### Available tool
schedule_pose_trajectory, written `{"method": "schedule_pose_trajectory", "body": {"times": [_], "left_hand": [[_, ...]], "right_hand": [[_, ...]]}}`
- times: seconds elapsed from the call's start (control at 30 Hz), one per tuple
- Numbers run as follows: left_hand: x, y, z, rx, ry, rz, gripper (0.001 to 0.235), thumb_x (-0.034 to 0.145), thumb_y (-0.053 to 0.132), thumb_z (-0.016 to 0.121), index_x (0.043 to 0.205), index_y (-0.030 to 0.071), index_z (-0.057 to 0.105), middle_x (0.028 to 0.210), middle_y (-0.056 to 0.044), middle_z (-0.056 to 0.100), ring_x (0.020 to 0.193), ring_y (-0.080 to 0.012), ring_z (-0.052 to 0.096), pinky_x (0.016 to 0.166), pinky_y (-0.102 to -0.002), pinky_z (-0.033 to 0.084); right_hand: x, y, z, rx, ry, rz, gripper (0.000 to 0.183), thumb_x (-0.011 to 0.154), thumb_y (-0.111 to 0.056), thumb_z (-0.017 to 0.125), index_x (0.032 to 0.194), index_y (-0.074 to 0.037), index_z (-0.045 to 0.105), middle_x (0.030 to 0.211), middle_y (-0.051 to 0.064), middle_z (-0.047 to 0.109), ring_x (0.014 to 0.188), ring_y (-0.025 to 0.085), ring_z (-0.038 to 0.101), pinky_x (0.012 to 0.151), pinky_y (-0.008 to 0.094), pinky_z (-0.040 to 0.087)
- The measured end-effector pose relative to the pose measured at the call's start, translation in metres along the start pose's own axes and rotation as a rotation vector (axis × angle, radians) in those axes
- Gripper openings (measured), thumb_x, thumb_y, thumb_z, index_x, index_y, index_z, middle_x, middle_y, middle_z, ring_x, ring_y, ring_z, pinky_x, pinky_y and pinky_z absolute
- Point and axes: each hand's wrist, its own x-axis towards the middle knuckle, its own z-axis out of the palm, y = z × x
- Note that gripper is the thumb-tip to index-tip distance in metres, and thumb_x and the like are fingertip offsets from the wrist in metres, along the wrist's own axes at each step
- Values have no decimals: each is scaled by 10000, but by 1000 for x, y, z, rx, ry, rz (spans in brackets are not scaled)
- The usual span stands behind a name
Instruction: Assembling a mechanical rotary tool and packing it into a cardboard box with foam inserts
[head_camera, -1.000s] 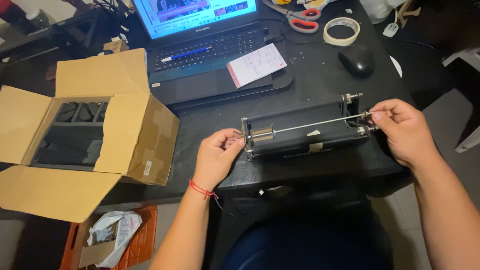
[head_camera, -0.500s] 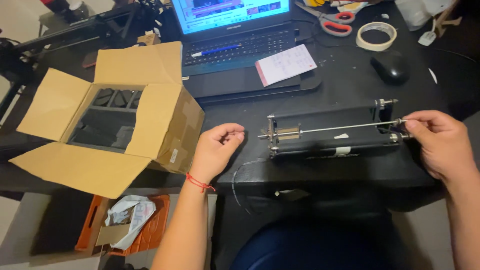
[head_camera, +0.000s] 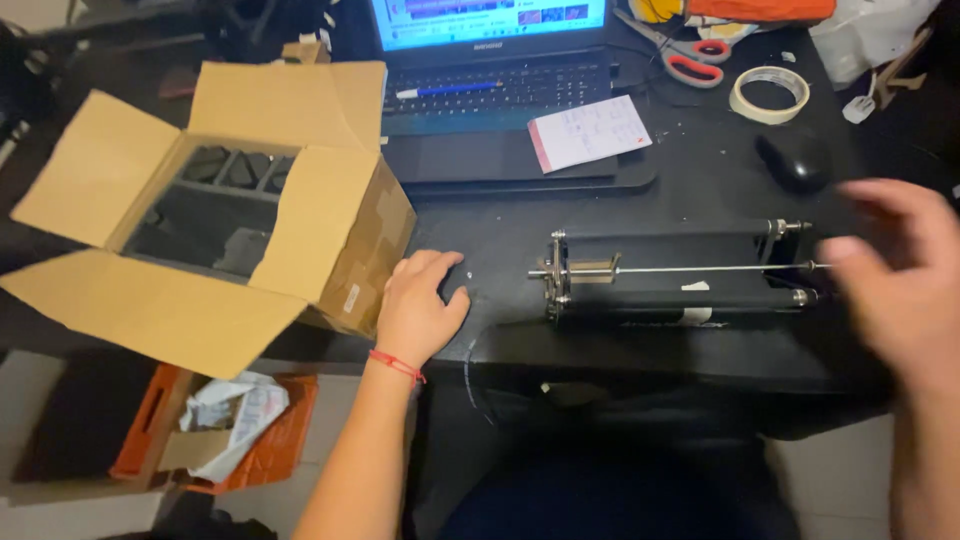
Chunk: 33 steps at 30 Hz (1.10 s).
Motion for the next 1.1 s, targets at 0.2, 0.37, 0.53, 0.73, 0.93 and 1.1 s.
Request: {"method": "schedule_pose_trajectory", "body": {"times": [0.2, 0.37, 0.53, 0.73, 0.93, 1.1], "left_hand": [[-3, -13, 11, 4, 112, 104, 410, 800, 266, 630, 1194, 161, 678, 1146, -70, 645, 1019, -330, 572, 893, -473, 455], [-1, -23, 20, -13, 173, 44, 337, 799, 254, 659, 1127, 203, 717, 1083, -38, 659, 985, -316, 584, 889, -445, 465], [6, -23, 14, 21, 67, 62, 273, 791, 321, 625, 1018, 204, 724, 1040, -39, 660, 975, -328, 602, 819, -496, 487], [27, -10, -10, 266, -192, 72, 199, 784, 269, 575, 889, 200, 729, 921, -100, 702, 838, -363, 676, 668, -499, 530], [48, 5, -17, 375, -393, 110, 229, 797, 239, 588, 927, 146, 752, 947, -153, 731, 890, -411, 699, 724, -514, 560], [53, 5, -16, 372, -423, 131, 236, 763, 175, 591, 947, 130, 732, 959, -157, 726, 905, -409, 695, 728, -520, 564]], "right_hand": [[45, -104, 83, -342, -651, -420, 674, 756, -414, 759, 1355, -179, 556, 1393, 93, 582, 1298, 262, 517, 1133, 589, 161], [54, -124, 126, -397, -816, -366, 727, 737, -424, 778, 1381, -187, 536, 1345, 27, 613, 1274, 241, 509, 1141, 684, 1], [51, -139, 129, -349, -771, -267, 766, 761, -279, 776, 1450, -194, 453, 1216, 39, 663, 1200, 215, 560, 1159, 667, -13], [51, -145, 129, -276, -746, -248, 793, 781, -221, 767, 1478, -184, 390, 1223, 26, 655, 928, 151, 675, 1175, 654, -35], [52, -165, 126, -231, -743, -69, 855, 766, -201, 760, 1504, -163, 331, 1226, -31, 663, 379, 155, 456, 1216, 559, -56], [53, -160, 124, -207, -738, -93, 860, 760, -190, 763, 1501, -149, 328, 1231, -15, 664, 421, 132, 479, 1219, 562, -49]]}}
